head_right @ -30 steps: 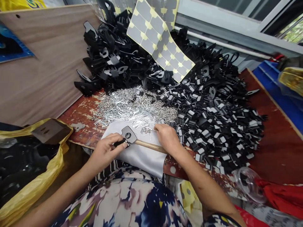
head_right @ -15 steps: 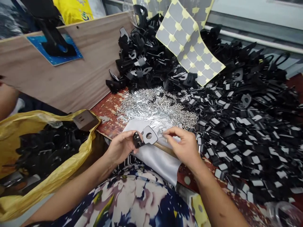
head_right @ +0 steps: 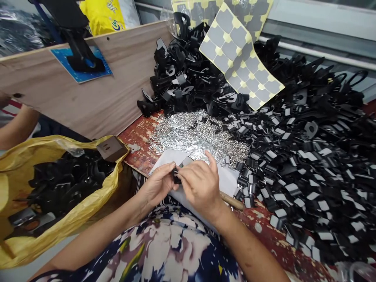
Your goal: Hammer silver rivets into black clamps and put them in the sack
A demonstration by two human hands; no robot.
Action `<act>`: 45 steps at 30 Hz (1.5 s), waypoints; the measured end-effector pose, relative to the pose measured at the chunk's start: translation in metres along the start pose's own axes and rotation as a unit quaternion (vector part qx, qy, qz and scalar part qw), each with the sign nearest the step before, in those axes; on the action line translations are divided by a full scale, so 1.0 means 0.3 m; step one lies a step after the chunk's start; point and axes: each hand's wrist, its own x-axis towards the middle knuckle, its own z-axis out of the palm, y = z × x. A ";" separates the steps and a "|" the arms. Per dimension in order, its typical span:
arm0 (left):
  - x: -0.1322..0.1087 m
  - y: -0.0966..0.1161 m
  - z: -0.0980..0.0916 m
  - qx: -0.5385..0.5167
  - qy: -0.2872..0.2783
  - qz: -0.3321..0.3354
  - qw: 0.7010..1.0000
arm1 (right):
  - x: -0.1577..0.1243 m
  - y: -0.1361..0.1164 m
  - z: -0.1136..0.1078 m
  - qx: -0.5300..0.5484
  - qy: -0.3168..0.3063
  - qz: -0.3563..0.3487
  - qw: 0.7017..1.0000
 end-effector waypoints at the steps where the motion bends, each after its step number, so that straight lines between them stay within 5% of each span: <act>1: -0.002 -0.006 0.003 -0.005 0.004 0.009 1.000 | -0.001 -0.009 0.001 -0.033 -0.001 -0.038 0.999; 5: -0.006 -0.023 0.025 -0.014 0.028 0.041 0.999 | -0.001 -0.025 0.024 -0.090 -0.011 -0.102 0.991; 8: -0.008 -0.020 0.030 0.009 0.045 0.041 0.998 | -0.001 -0.013 0.036 -0.072 -0.032 -0.084 0.993; 13: -0.052 0.005 -0.006 0.009 -0.008 0.028 1.000 | -0.005 -0.005 0.033 -0.030 -0.002 -0.038 0.999; 16: -0.109 0.020 -0.044 0.081 -0.014 0.077 0.994 | -0.012 -0.023 0.041 -0.030 0.008 -0.026 0.999; 21: -0.205 0.070 -0.168 0.406 0.073 0.139 0.900 | -0.080 0.022 0.008 -0.096 -0.191 0.026 0.977; 25: -0.211 0.056 -0.251 0.452 0.117 0.084 0.880 | -0.183 0.125 -0.058 -0.254 -0.322 0.102 0.906; 29: -0.153 -0.038 -0.241 0.482 0.129 0.108 0.860 | -0.261 0.161 -0.092 -0.182 -0.389 0.180 0.885; 33: -0.111 -0.094 -0.212 0.549 0.130 0.167 0.809 | -0.281 0.116 -0.144 -0.107 -0.305 0.147 0.935; 38: -0.106 -0.100 -0.217 0.565 0.146 0.185 0.791 | -0.291 0.057 -0.157 -0.069 -0.128 0.054 0.988; 42: -0.108 -0.106 -0.221 0.581 0.150 0.195 0.776 | -0.317 0.049 -0.105 -0.114 -0.188 0.023 0.975; 45: -0.110 -0.111 -0.226 0.587 0.147 0.195 0.772 | -0.328 0.049 -0.105 -0.102 -0.161 0.030 0.981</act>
